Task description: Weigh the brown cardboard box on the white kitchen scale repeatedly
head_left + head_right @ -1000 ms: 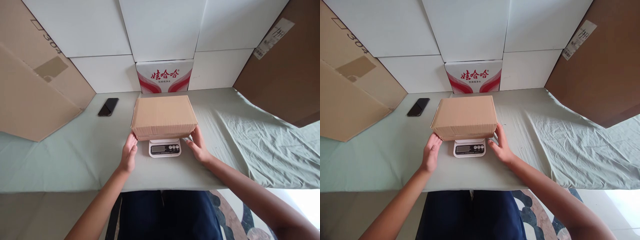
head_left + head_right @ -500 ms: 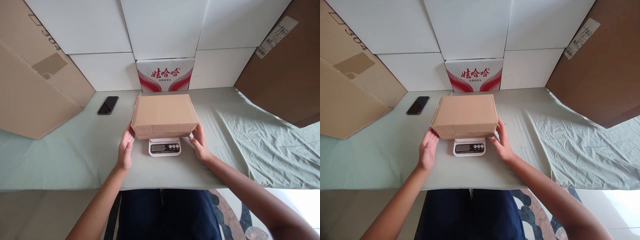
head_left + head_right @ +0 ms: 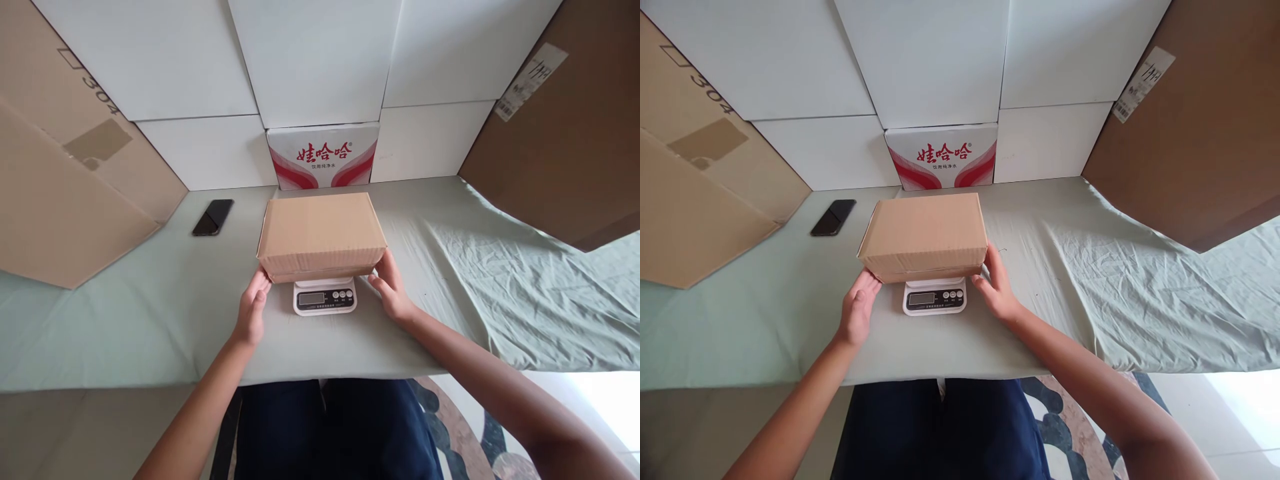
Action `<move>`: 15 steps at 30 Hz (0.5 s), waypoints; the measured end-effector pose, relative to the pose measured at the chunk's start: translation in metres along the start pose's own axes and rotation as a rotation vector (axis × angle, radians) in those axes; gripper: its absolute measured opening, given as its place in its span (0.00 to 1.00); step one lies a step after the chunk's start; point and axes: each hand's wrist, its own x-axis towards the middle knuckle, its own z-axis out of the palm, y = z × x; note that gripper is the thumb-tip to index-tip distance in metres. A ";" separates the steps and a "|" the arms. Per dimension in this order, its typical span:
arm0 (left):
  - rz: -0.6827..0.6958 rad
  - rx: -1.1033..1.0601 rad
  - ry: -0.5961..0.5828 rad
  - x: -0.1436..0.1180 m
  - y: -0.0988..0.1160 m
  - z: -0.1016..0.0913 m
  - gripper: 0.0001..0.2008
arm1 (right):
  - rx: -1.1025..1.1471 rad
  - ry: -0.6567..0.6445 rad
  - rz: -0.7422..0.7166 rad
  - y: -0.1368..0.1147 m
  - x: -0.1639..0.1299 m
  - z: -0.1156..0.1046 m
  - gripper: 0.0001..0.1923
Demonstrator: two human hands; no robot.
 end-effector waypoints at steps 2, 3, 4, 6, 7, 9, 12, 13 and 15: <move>-0.002 0.003 0.001 0.000 -0.001 0.000 0.41 | -0.001 0.000 0.003 0.000 0.000 0.000 0.35; 0.000 0.002 0.001 0.000 -0.001 0.000 0.41 | -0.001 0.000 0.003 0.000 0.000 0.000 0.35; 0.005 0.001 0.001 0.000 -0.001 0.000 0.41 | 0.001 -0.001 0.000 -0.001 0.000 0.000 0.34; 0.016 -0.003 0.004 0.000 -0.002 -0.001 0.40 | 0.006 0.005 -0.006 -0.001 0.001 0.001 0.34; 0.020 -0.004 0.008 0.000 -0.002 -0.001 0.39 | 0.005 0.011 -0.006 -0.002 0.001 0.001 0.35; 0.023 -0.007 0.015 0.000 -0.002 -0.001 0.39 | 0.000 0.027 -0.001 -0.003 0.000 0.000 0.36; 0.031 -0.008 0.022 0.000 0.000 -0.001 0.39 | -0.010 0.043 0.006 -0.004 0.001 0.000 0.38; 0.034 -0.007 0.020 0.000 0.001 0.000 0.39 | -0.011 0.043 0.004 -0.004 0.001 -0.001 0.38; 0.035 -0.001 0.011 0.000 0.003 0.001 0.39 | -0.008 0.032 0.004 -0.006 0.002 0.000 0.38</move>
